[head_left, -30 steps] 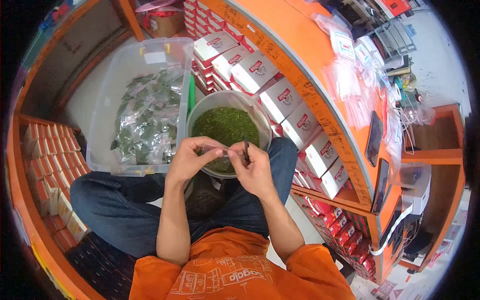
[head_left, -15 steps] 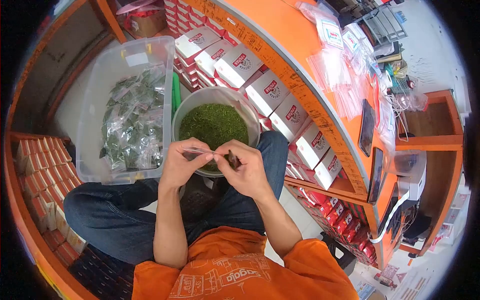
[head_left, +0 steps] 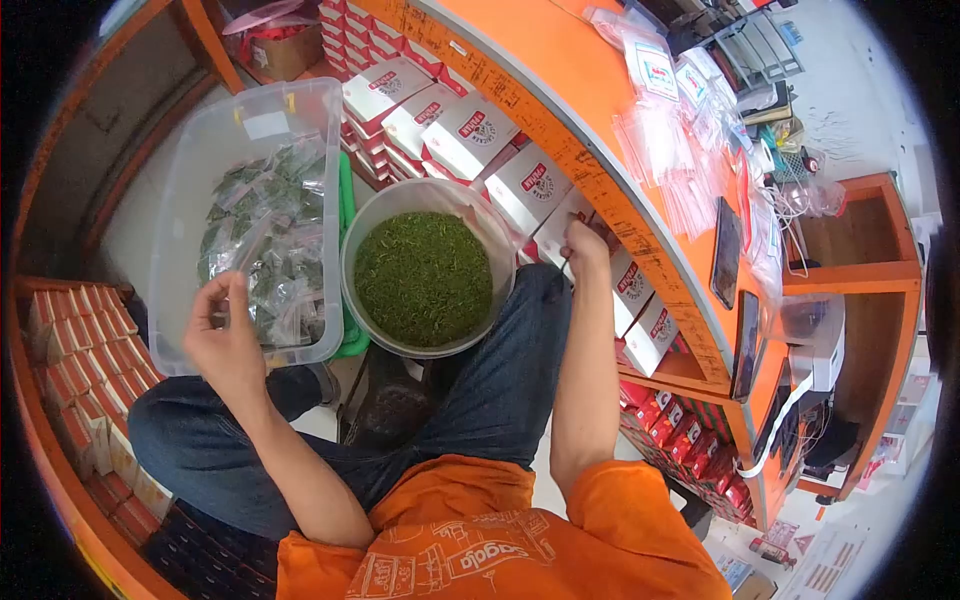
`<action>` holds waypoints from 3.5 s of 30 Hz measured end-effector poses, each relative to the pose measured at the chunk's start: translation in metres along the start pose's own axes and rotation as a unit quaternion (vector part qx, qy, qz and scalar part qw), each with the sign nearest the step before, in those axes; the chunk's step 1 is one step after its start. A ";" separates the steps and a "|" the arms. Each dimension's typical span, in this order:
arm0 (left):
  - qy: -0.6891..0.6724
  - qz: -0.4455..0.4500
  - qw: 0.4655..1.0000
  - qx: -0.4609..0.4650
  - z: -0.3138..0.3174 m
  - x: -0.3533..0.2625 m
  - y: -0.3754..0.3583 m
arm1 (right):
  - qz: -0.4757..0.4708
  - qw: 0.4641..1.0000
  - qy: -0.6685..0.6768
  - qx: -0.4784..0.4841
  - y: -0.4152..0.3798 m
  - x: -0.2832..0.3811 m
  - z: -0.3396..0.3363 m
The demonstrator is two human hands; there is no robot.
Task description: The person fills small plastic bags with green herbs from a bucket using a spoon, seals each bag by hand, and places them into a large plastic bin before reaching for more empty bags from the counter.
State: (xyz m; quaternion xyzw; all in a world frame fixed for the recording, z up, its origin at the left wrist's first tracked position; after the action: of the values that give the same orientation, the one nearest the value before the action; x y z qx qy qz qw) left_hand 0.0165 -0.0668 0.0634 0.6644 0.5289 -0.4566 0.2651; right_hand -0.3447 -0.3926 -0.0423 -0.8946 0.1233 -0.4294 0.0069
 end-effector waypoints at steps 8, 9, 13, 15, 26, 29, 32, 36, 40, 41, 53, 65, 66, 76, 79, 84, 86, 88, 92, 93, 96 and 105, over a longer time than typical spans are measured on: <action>0.003 0.052 0.998 -0.044 0.005 -0.002 -0.002 | 0.009 0.986 -0.121 0.112 0.026 0.015 0.020; -0.002 0.039 0.999 -0.037 0.004 -0.003 -0.003 | -0.023 0.987 -0.114 0.110 0.026 0.012 0.022; -0.023 0.045 0.998 -0.046 0.004 -0.008 -0.006 | -0.150 0.980 -0.094 0.093 0.031 0.005 0.025; -0.026 0.050 0.998 -0.040 0.006 -0.012 -0.010 | -0.215 0.969 -0.082 0.085 0.032 0.000 0.024; -0.218 -0.173 0.806 0.522 0.111 0.004 -0.079 | -0.040 0.679 0.417 0.603 -0.164 0.091 0.011; -0.240 -0.195 0.781 0.543 0.097 0.003 -0.075 | 0.004 0.753 0.422 0.504 -0.177 0.098 0.004; -0.230 -0.166 0.796 0.534 0.080 -0.010 -0.068 | 0.035 0.718 0.420 0.554 -0.159 0.087 0.007; -0.171 -0.150 0.813 0.536 0.077 -0.009 -0.068 | -0.024 0.863 0.235 0.447 -0.162 0.113 0.013; -0.196 -0.165 0.847 0.465 0.091 -0.009 -0.078 | -0.346 0.924 0.150 0.061 -0.189 0.120 0.005; -0.193 -0.166 0.857 0.448 0.094 -0.005 -0.079 | -0.333 0.919 0.182 0.109 -0.205 0.123 0.000; -0.108 -0.068 0.860 0.493 0.087 -0.012 -0.079 | -0.286 0.861 0.106 0.408 -0.208 0.117 -0.012; -0.081 0.095 0.885 0.448 0.091 -0.019 -0.088 | -0.254 0.881 0.165 0.364 -0.213 0.091 0.000; -0.081 0.095 0.885 0.448 0.093 -0.015 -0.087 | -0.254 0.881 0.165 0.365 -0.212 0.092 -0.002; -0.143 -0.007 0.865 0.481 0.087 -0.013 -0.084 | -0.280 0.878 0.134 0.365 -0.213 0.104 -0.003; -0.094 -0.034 0.881 0.463 0.090 -0.008 -0.082 | -0.305 0.870 0.078 0.379 -0.216 0.103 -0.002; -0.130 -0.148 0.840 0.505 0.102 0.008 -0.081 | -0.338 0.860 0.104 0.369 -0.217 0.111 -0.005; -0.106 -0.140 0.862 0.476 0.106 0.008 -0.088 | -0.385 0.862 0.026 0.329 -0.220 0.117 -0.003; -0.078 -0.027 0.934 0.348 0.107 0.001 -0.096 | -0.450 0.849 -0.005 0.278 -0.220 0.114 0.001; -0.027 0.118 0.897 0.424 0.101 -0.002 -0.086 | -0.424 0.838 0.038 0.340 -0.211 0.101 0.001; -0.028 0.160 0.863 0.478 0.098 -0.005 -0.081 | -0.389 0.830 0.065 0.395 -0.208 0.098 -0.003; -0.014 0.225 0.843 0.488 0.101 -0.009 -0.087 | -0.365 0.811 0.082 0.449 -0.202 0.095 -0.013; 0.003 0.227 0.919 0.322 0.105 -0.009 -0.101 | -0.470 0.800 0.004 0.373 -0.210 0.114 -0.017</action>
State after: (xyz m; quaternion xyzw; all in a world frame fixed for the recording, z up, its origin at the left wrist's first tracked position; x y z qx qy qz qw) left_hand -0.1130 -0.1280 0.0383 0.8174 0.1895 -0.5277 0.1319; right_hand -0.2446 -0.2134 0.0808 -0.7696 -0.4820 -0.3960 0.1366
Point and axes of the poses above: each hand's wrist, its own y-axis towards the middle knuckle, its own z-axis out of the palm, x = y × z, the point moved 2 cm from there along y, towards the middle knuckle, and after that the axes turned 13 degrees about -z, right-handed, at the moved point
